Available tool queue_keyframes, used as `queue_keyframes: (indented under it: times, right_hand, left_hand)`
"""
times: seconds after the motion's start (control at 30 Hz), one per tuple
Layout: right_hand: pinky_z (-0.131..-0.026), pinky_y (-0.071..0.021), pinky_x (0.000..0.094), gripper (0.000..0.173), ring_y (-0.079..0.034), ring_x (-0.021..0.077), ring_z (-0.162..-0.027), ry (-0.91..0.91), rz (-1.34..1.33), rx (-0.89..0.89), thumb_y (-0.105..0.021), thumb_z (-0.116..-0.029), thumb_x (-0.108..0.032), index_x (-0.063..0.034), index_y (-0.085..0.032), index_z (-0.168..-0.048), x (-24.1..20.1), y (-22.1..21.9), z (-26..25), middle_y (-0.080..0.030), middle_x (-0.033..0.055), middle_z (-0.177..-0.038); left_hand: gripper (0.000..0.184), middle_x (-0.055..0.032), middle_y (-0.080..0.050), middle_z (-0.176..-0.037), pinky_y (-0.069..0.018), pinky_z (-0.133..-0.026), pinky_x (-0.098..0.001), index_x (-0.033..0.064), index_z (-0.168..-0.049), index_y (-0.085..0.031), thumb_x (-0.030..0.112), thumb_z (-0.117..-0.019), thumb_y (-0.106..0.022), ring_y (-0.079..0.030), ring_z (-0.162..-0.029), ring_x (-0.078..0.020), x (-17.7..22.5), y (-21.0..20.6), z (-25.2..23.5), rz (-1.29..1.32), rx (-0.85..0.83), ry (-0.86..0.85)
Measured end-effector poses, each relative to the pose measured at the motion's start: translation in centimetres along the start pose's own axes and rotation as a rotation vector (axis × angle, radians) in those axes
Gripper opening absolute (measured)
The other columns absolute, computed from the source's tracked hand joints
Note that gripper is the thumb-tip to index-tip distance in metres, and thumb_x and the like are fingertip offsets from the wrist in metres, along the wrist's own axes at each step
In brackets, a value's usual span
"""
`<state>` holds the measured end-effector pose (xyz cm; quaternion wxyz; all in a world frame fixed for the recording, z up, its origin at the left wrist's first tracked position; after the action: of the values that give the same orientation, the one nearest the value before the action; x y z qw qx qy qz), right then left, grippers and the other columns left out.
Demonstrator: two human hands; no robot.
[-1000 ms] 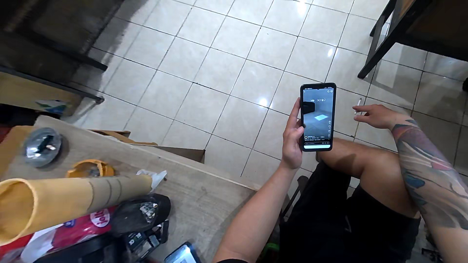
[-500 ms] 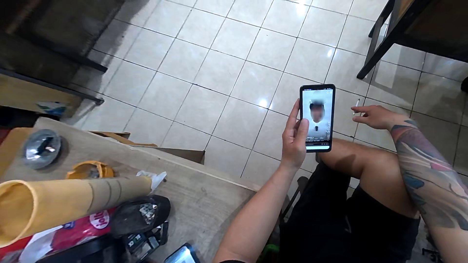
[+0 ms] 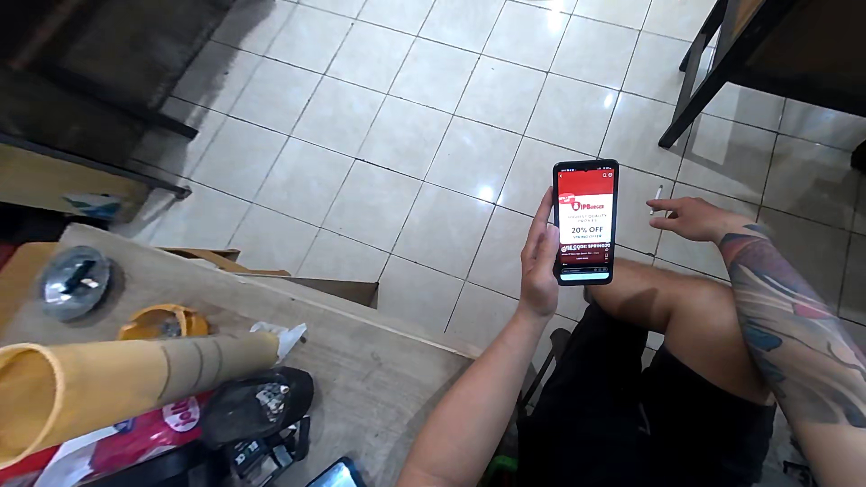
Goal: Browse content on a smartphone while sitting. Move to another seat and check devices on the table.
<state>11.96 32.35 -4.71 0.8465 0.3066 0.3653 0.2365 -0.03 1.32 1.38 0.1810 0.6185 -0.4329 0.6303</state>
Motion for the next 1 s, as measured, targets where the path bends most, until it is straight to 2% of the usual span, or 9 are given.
queue_keyframes:
  times: [0.13,0.2,0.27,0.37,0.47,0.6,0.7,0.9,1.0]
  right_hand:
    - [-0.103,-0.0486,0.0604,0.057,-0.066,0.0384,-0.118,-0.006,0.003,-0.002,-0.059,-0.105,-0.037,-0.0127,-0.047,-0.155,0.31,-0.08,-0.16,-0.059,0.0158,-0.145]
    - [-0.103,-0.0481,0.061,0.057,-0.066,0.0391,-0.118,-0.002,-0.008,0.0,-0.059,-0.105,-0.037,-0.0123,-0.047,-0.155,0.43,-0.1,-0.17,-0.059,0.0162,-0.145]
    - [-0.103,-0.0483,0.0609,0.056,-0.066,0.0388,-0.117,0.001,-0.009,0.003,-0.059,-0.1049,-0.037,-0.0124,-0.048,-0.154,0.44,-0.1,-0.17,-0.06,0.0164,-0.144]
    - [-0.102,-0.0491,0.0607,0.056,-0.067,0.0388,-0.116,0.006,-0.004,0.007,-0.059,-0.1049,-0.037,-0.0128,-0.048,-0.154,0.41,-0.12,-0.16,-0.06,0.0167,-0.144]
    - [-0.102,-0.0486,0.0614,0.056,-0.066,0.0397,-0.116,0.01,-0.007,0.009,-0.059,-0.1049,-0.037,-0.0123,-0.048,-0.154,0.28,-0.08,-0.05,-0.06,0.0174,-0.144]
    - [-0.103,-0.0482,0.0605,0.057,-0.066,0.0386,-0.118,0.007,-0.015,0.005,-0.059,-0.105,-0.037,-0.0119,-0.047,-0.155,0.46,-0.12,-0.1,-0.059,0.0161,-0.146]
    - [-0.103,-0.0485,0.0603,0.056,-0.066,0.0382,-0.118,0.005,-0.018,0.011,-0.059,-0.1049,-0.036,-0.0116,-0.048,-0.154,0.48,-0.16,-0.1,-0.059,0.0157,-0.146]
    - [-0.103,-0.049,0.0609,0.056,-0.066,0.0387,-0.117,0.013,-0.02,0.018,-0.06,-0.1048,-0.036,-0.0115,-0.048,-0.154,0.57,-0.3,-0.27,-0.059,0.0157,-0.146]
    - [-0.102,-0.0495,0.0612,0.056,-0.067,0.0384,-0.116,0.018,-0.021,0.022,-0.06,-0.1049,-0.036,-0.0116,-0.048,-0.154,0.66,-0.3,-0.27,-0.059,0.016,-0.146]
  left_hand:
    - [0.055,-0.0119,-0.049,-0.151,-0.0585,-0.092,-0.0472,0.0266,-0.164,-0.019,0.035,-0.1102,-0.027,-0.062,-0.121,-0.0259,0.01,-0.01,0.0,0.01,0.0,0.007]
    - [0.059,-0.0139,-0.053,-0.145,-0.0596,-0.088,-0.0461,0.0274,-0.164,-0.019,0.023,-0.1075,-0.034,-0.066,-0.113,-0.0257,0.08,-0.12,0.0,0.014,0.01,0.018]
    - [0.075,-0.0176,-0.058,-0.137,-0.0605,-0.083,-0.0457,0.0261,-0.164,-0.017,0.003,-0.0972,-0.043,-0.069,-0.105,-0.0269,0.26,-0.32,-0.1,0.037,0.011,0.018]
    - [0.084,-0.0192,-0.061,-0.132,-0.0608,-0.082,-0.0456,0.0253,-0.164,-0.018,-0.007,-0.0912,-0.046,-0.069,-0.102,-0.0279,0.34,-0.47,-0.1,0.036,0.011,0.02]
    - [0.073,-0.0183,-0.062,-0.13,-0.0612,-0.083,-0.0451,0.0254,-0.164,-0.02,-0.002,-0.1003,-0.044,-0.07,-0.102,-0.0276,0.45,-0.63,-0.08,0.003,0.039,0.025]
    - [0.056,-0.0154,-0.06,-0.135,-0.0608,-0.085,-0.0451,0.0271,-0.164,-0.022,0.018,-0.1099,-0.036,-0.069,-0.106,-0.0258,0.25,-0.47,-0.04,-0.032,0.047,0.02]
    - [0.057,-0.0141,-0.053,-0.145,-0.0592,-0.089,-0.0463,0.0279,-0.164,-0.021,0.024,-0.1087,-0.034,-0.065,-0.115,-0.0261,0.04,-0.18,-0.03,0.001,0.021,0.018]
    - [0.059,-0.0143,-0.053,-0.146,-0.0587,-0.089,-0.0456,0.0283,-0.164,-0.018,0.029,-0.1069,-0.033,-0.065,-0.114,-0.0257,0.02,-0.02,0.08,0.034,-0.003,0.008]
    - [0.06,-0.0136,-0.05,-0.148,-0.0576,-0.092,-0.0467,0.027,-0.164,-0.019,0.03,-0.1061,-0.034,-0.062,-0.119,-0.026,0.01,-0.03,0.04,0.041,-0.002,0.0]
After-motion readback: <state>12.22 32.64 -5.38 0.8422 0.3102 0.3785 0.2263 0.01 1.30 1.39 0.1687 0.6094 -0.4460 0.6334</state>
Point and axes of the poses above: each hand's wrist, its own z-axis away from the middle knuckle, its own y-axis out of the back of the hand, x = y × z, the point moved 2 cm from there along -z, towards the middle knuckle
